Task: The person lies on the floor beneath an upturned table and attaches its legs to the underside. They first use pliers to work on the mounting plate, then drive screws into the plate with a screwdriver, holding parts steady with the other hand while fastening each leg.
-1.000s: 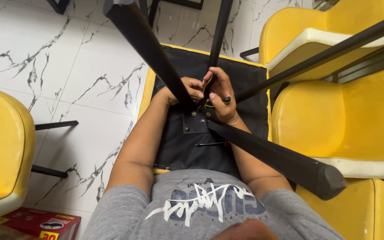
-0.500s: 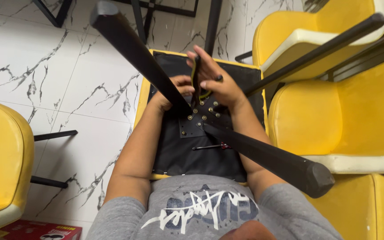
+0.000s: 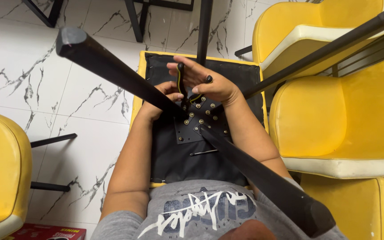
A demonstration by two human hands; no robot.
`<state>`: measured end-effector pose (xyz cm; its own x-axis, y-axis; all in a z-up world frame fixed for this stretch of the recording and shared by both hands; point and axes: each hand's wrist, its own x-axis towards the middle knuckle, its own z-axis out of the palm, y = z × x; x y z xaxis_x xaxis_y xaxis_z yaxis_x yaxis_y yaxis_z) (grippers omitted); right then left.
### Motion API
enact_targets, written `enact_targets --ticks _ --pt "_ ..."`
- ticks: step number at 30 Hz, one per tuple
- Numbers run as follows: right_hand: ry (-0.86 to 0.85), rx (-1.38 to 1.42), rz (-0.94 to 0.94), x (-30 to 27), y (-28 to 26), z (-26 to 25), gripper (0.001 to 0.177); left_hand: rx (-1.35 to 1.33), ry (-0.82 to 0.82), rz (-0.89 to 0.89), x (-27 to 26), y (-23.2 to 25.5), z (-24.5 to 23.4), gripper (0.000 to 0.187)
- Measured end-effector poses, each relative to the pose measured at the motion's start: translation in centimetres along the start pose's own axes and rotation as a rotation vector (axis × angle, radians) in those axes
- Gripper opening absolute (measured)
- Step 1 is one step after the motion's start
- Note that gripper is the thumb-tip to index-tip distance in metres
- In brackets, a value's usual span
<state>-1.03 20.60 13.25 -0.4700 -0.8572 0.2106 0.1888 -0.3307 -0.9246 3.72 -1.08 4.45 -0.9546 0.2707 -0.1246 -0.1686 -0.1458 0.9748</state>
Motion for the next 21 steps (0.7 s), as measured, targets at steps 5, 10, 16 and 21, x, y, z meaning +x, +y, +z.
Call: enact_targets --ticks 5,10,16,21 --pt "0.038 -0.027 0.037 0.3 0.6 0.9 0.091 -0.083 -0.009 -0.061 -0.7 0.0 -0.3 0.034" --pt "0.095 -0.034 -0.075 1.0 2.3 2.1 0.081 -0.062 -0.028 -0.011 -1.2 -0.4 -0.9 0.029" --pt "0.265 -0.125 -0.195 -0.5 3.0 3.3 0.071 0.079 -0.022 -0.043 -0.8 -0.3 -0.1 0.023" --pt "0.331 -0.164 -0.279 -1.4 3.5 4.5 0.07 0.065 -0.107 -0.045 -0.4 0.1 0.1 0.025"
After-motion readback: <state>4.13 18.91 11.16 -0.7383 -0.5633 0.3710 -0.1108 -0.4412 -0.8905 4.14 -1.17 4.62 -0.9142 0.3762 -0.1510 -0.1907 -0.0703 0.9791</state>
